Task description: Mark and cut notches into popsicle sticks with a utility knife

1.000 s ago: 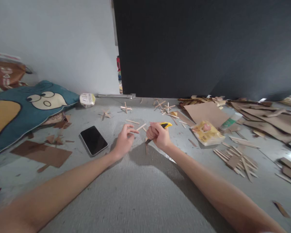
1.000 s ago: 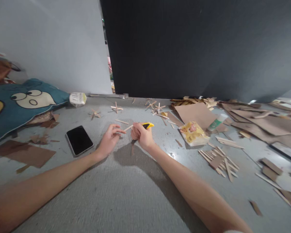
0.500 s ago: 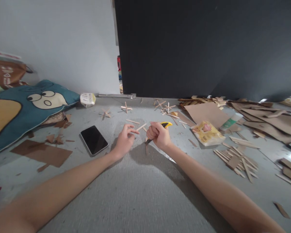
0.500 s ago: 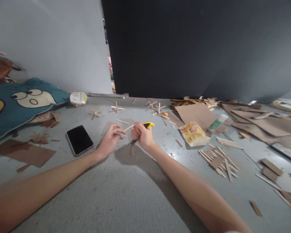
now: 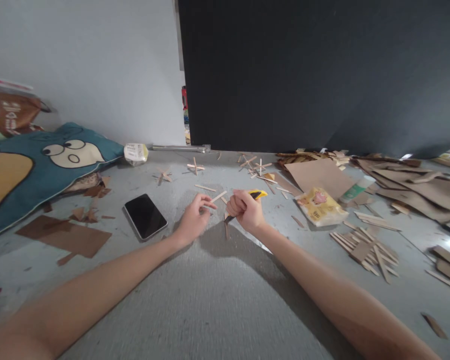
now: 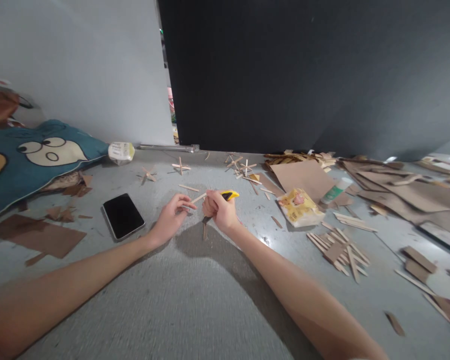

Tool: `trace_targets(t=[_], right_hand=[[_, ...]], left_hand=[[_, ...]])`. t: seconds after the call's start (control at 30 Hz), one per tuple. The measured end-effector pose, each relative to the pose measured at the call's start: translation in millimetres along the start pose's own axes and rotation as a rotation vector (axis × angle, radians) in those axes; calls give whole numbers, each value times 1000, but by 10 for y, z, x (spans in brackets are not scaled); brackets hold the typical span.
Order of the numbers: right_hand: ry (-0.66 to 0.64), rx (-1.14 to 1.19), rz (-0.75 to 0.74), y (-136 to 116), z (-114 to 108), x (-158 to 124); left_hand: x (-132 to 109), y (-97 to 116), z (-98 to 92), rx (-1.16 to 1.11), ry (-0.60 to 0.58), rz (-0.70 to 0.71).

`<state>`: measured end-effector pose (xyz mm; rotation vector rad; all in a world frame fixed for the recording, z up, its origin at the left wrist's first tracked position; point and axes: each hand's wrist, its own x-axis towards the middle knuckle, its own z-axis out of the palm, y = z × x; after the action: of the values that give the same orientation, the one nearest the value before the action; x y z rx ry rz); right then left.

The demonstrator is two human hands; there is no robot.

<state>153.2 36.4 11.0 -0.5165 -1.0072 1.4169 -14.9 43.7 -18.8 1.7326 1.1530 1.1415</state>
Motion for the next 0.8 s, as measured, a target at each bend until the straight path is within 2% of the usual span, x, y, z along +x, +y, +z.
trace_targets(t=[0.8], right_hand=[[53, -5, 17, -32, -23, 25]], left_hand=[[-7, -42, -2, -10, -7, -4]])
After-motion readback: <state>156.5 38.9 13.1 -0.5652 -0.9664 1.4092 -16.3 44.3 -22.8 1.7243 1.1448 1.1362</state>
